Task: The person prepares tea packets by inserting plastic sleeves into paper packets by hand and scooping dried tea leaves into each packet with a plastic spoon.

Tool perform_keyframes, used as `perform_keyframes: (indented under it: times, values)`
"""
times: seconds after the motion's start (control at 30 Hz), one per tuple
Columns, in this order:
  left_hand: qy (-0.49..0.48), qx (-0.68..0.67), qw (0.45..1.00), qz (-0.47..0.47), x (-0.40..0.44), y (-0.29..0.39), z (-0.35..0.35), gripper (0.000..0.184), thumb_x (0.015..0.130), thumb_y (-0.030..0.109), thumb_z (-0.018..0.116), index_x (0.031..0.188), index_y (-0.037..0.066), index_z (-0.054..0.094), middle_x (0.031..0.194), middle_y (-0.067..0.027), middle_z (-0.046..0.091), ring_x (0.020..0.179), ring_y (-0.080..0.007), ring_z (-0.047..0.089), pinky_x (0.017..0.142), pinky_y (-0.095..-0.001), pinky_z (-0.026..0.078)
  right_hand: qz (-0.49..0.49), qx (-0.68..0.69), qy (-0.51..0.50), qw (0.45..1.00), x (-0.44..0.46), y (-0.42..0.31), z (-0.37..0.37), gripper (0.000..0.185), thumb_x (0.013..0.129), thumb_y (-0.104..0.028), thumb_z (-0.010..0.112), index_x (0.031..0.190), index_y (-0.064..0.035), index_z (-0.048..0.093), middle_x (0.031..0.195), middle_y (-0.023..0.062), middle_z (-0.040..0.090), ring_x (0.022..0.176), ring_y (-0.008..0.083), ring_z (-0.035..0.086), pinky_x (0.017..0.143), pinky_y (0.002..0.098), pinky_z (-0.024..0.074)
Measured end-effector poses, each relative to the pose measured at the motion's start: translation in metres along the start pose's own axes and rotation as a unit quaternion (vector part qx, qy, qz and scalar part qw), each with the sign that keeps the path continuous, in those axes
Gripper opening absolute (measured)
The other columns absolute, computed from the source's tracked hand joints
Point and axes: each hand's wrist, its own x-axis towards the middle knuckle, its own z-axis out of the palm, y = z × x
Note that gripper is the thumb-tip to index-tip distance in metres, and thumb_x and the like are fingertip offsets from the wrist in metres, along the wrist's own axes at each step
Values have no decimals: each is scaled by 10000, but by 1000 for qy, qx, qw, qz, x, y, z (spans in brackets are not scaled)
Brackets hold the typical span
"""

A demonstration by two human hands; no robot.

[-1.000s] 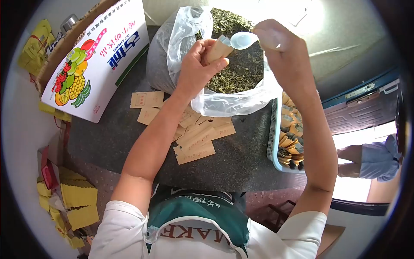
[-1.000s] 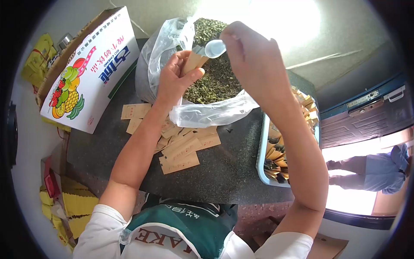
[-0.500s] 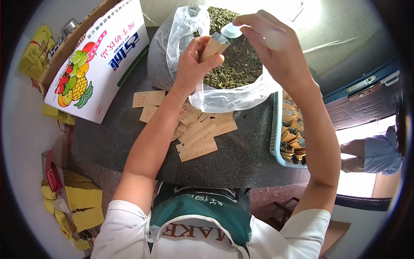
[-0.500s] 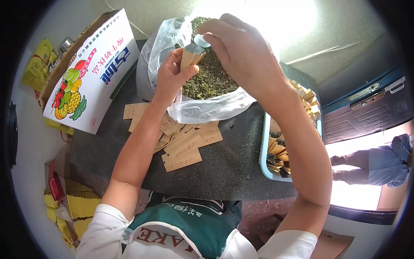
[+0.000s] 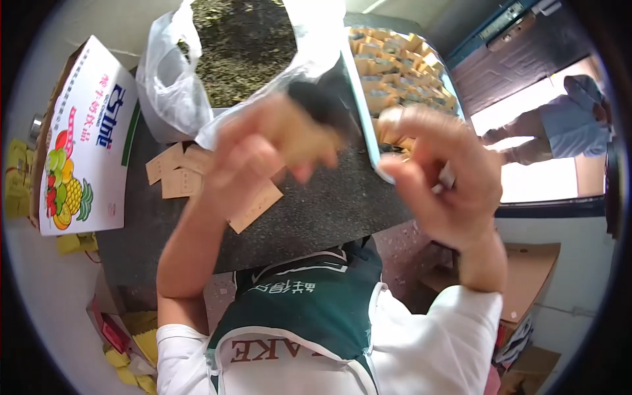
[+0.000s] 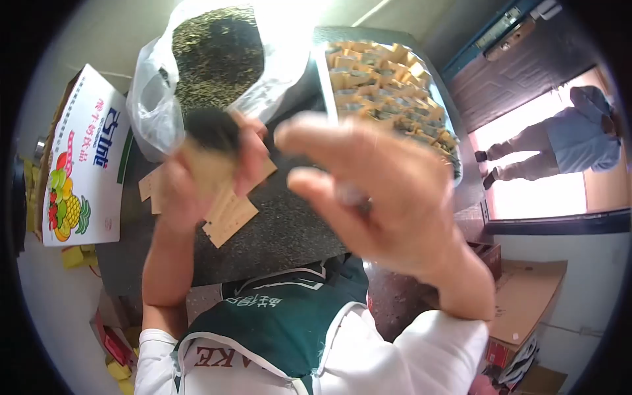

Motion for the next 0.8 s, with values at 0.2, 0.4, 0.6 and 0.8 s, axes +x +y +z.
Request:
perform_keyframes:
  times: [0.2,0.4,0.6,0.8]
  values:
    - [-109,-144,953,-242,-19,-43,76,703,929,582,603,1243,-47,576,987,-111,674,785,-110,602,689,-234,478,180,129,67,973,-103,-4,0,260,784,104,677,1019,-7,683,803,71,665,571,64,497,489,207,319]
    - [-195,-158,927,-279,-7,-81,109,566,967,498,566,1162,-31,612,935,-86,684,765,-117,611,664,-259,486,193,109,116,968,-157,5,-14,272,767,88,704,1017,-13,670,780,59,626,597,56,496,521,189,313]
    - [-223,-134,924,-280,18,-102,144,535,975,478,574,1152,-24,631,899,-79,661,784,-156,618,700,-300,493,331,115,112,930,-189,4,-46,293,735,123,684,983,-32,701,754,57,637,603,130,571,517,237,411]
    - [-287,-147,891,-320,29,-128,159,643,971,509,570,1334,-22,550,1145,-128,643,1043,-193,608,898,-336,484,208,61,109,970,-209,24,-54,269,706,76,703,939,-57,673,756,74,634,606,173,583,540,251,439]
